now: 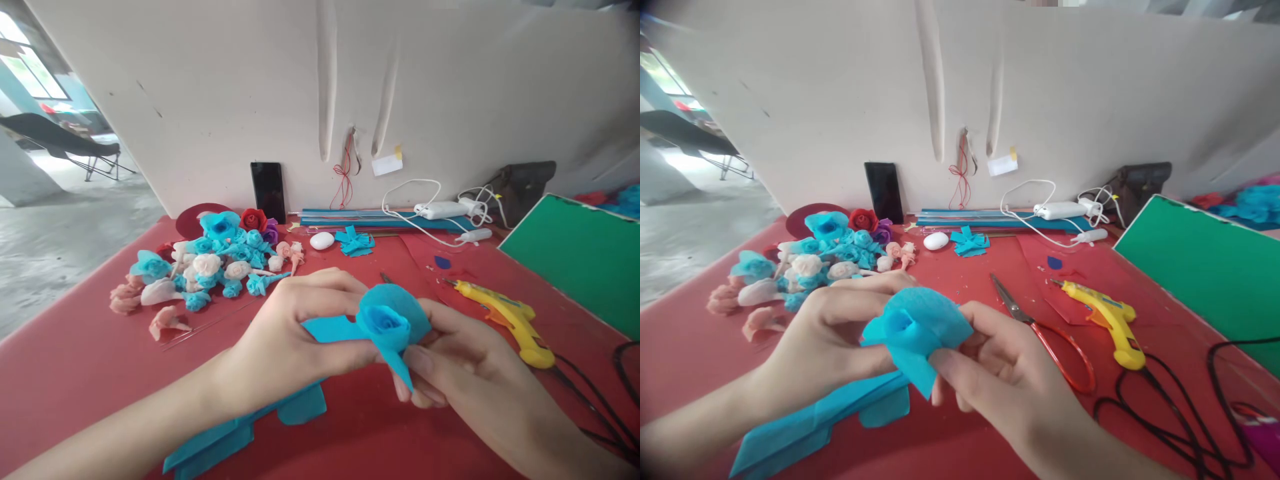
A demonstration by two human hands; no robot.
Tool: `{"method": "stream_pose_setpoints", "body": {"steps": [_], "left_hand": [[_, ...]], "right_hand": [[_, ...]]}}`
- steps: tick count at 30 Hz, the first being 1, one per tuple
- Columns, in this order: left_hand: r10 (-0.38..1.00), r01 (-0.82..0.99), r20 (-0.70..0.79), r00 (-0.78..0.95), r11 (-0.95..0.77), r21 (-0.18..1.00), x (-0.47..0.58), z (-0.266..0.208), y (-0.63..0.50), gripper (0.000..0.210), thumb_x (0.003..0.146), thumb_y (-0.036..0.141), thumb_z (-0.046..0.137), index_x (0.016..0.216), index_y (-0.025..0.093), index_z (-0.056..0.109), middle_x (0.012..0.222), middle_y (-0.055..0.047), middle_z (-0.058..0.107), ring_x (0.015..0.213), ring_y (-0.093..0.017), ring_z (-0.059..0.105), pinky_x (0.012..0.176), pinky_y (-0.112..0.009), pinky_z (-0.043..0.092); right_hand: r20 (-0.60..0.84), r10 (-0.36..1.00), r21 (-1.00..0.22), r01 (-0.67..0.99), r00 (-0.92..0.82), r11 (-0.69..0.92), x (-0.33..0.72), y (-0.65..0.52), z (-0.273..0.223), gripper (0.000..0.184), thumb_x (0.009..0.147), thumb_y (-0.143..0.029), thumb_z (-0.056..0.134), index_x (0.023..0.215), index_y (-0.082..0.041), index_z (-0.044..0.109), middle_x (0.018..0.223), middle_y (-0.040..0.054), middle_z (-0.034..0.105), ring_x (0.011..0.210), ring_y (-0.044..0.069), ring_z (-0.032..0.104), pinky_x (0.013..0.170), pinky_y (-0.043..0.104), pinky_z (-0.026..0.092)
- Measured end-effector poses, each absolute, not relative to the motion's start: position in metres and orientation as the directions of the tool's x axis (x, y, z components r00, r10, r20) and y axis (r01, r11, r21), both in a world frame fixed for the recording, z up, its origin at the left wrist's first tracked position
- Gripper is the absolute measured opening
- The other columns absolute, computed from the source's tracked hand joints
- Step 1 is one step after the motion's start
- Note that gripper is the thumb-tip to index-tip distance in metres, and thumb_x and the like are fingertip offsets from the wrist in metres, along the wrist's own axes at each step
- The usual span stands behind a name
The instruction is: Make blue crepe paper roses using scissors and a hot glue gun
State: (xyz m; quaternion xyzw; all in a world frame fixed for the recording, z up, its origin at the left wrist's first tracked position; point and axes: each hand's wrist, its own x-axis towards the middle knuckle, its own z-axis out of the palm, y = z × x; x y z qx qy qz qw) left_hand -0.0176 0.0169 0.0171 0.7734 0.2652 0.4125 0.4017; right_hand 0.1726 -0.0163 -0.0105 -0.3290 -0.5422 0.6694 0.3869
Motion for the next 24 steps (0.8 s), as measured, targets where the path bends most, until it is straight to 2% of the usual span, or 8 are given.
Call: {"method": "stream_pose_setpoints", "body": {"steps": [4, 7, 15, 19, 24], "left_hand": [[0.729, 0.06, 0.414, 0.545, -0.526, 0.848, -0.0197, 0.0189, 0.0165, 0.009, 0.071, 0.009, 0.074, 0.069, 0.018, 0.071, 0.072, 0.003, 0.061, 0.068, -0.007, 0.058, 0.066, -0.014, 0.049], [0.727, 0.049, 0.421, 0.542, -0.527, 0.848, -0.0196, 0.0197, 0.0154, 0.009, 0.071, 0.009, 0.074, 0.068, 0.018, 0.071, 0.07, 0.004, 0.061, 0.069, -0.008, 0.058, 0.067, -0.014, 0.048], [0.737, 0.067, 0.419, 0.531, -0.529, 0.846, -0.0209, 0.0198, 0.0149, 0.01, 0.072, 0.009, 0.073, 0.071, 0.019, 0.073, 0.071, 0.002, 0.063, 0.068, -0.009, 0.059, 0.067, -0.017, 0.05], [0.736, 0.07, 0.439, 0.515, -0.546, 0.835, -0.021, 0.0187, 0.0146, 0.01, 0.072, 0.01, 0.073, 0.071, 0.019, 0.072, 0.071, 0.003, 0.063, 0.07, -0.009, 0.059, 0.07, -0.017, 0.05], [0.71, 0.053, 0.485, 0.511, -0.589, 0.806, -0.0207, 0.0188, 0.014, 0.008, 0.074, 0.012, 0.073, 0.071, 0.02, 0.072, 0.071, 0.003, 0.065, 0.07, -0.008, 0.059, 0.075, -0.018, 0.049]], "right_hand": [[-0.098, 0.844, -0.957, -0.182, -0.527, -0.225, 0.1712, -0.0149, -0.0076, 0.019, 0.086, -0.039, 0.063, 0.085, -0.02, 0.059, 0.065, -0.0031, 0.058, 0.054, 0.003, 0.045, 0.051, 0.011, 0.036], [-0.113, 0.829, -0.951, -0.181, -0.548, -0.25, 0.1684, -0.0138, -0.007, 0.021, 0.085, -0.04, 0.064, 0.085, -0.02, 0.058, 0.064, -0.003, 0.057, 0.052, 0.003, 0.043, 0.049, 0.011, 0.034], [0.019, 0.845, -0.97, -0.213, -0.534, -0.113, 0.1691, -0.0158, -0.011, 0.014, 0.092, -0.031, 0.054, 0.084, -0.02, 0.058, 0.067, -0.0019, 0.057, 0.059, 0.006, 0.05, 0.056, 0.015, 0.038], [0.033, 0.859, -0.973, -0.212, -0.511, -0.089, 0.1675, -0.0155, -0.0108, 0.015, 0.092, -0.031, 0.055, 0.081, -0.021, 0.057, 0.069, -0.0039, 0.056, 0.062, 0.004, 0.055, 0.058, 0.013, 0.041], [0.105, 0.865, -0.979, -0.205, -0.491, 0.003, 0.1663, -0.0149, -0.0107, 0.01, 0.093, -0.027, 0.053, 0.085, -0.022, 0.057, 0.071, -0.0028, 0.057, 0.07, 0.007, 0.061, 0.069, 0.016, 0.051]]}}
